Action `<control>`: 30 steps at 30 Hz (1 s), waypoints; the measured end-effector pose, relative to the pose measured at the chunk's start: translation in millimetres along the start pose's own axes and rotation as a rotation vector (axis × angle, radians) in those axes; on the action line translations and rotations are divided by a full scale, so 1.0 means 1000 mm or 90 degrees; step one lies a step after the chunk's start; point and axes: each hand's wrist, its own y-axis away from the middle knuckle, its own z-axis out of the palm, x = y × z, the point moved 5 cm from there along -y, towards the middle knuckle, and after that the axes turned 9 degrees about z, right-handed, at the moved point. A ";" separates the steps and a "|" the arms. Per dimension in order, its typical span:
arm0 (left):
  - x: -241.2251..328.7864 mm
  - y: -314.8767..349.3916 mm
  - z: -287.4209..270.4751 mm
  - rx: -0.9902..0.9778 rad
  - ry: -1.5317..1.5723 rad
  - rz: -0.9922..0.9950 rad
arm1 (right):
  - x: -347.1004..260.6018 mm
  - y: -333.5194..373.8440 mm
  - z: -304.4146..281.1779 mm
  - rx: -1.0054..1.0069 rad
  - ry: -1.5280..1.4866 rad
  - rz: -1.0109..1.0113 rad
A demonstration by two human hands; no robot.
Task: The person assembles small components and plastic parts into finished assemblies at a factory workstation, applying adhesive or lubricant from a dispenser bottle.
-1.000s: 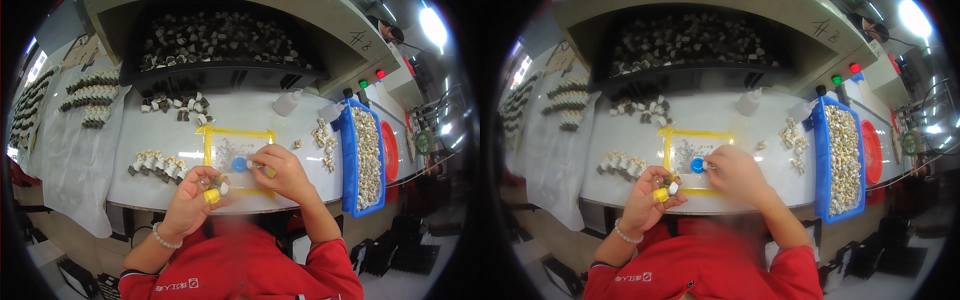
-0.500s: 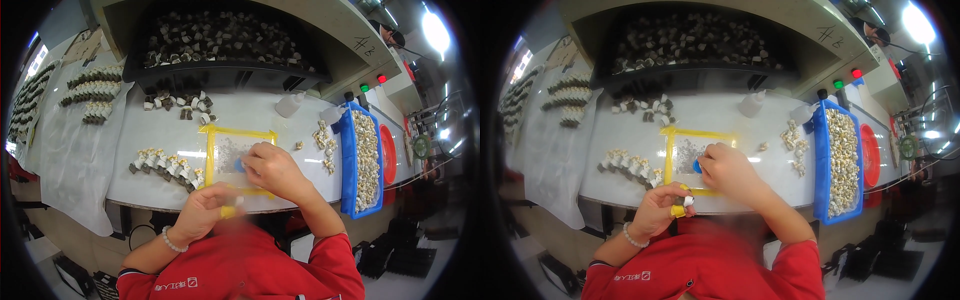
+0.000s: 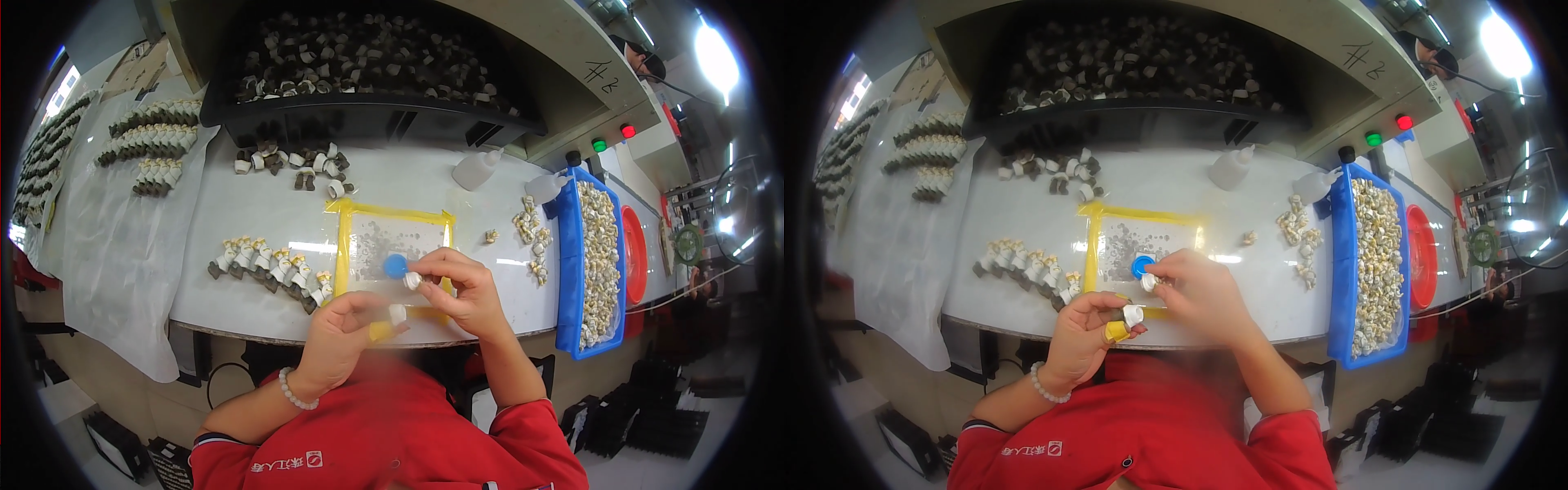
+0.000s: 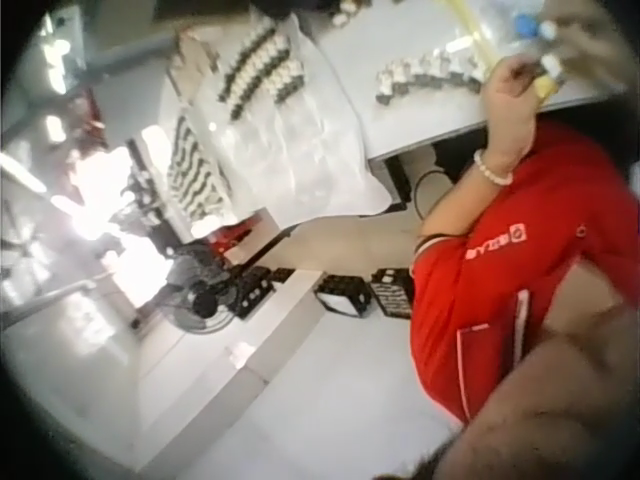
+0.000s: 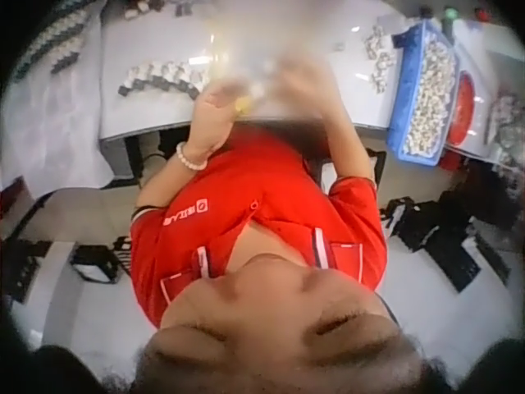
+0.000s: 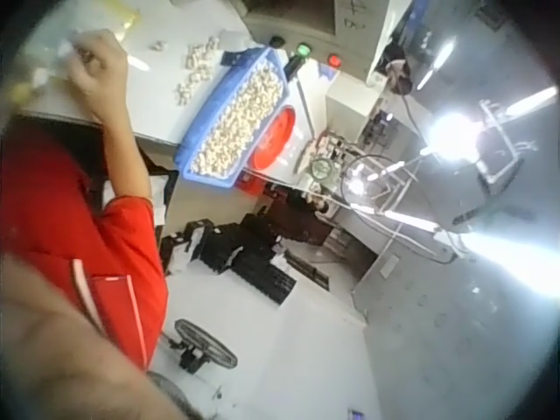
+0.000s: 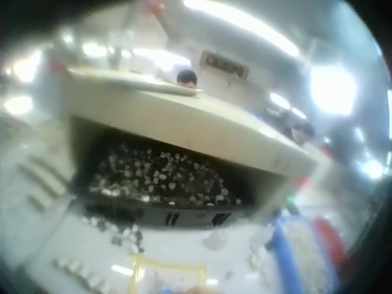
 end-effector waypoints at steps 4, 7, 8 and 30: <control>-0.002 0.000 -0.004 -0.007 -0.024 -0.036 | 0.000 0.012 0.001 -0.035 -0.059 0.020; -0.006 0.001 -0.007 -0.017 -0.025 -0.019 | 0.000 0.018 0.004 -0.054 -0.064 0.008; -0.007 0.001 -0.010 -0.012 -0.037 -0.018 | -0.001 0.020 0.004 -0.054 -0.058 -0.006; 0.035 0.028 0.008 -0.241 -0.781 0.447 | 0.007 0.037 0.021 -0.098 0.024 -0.133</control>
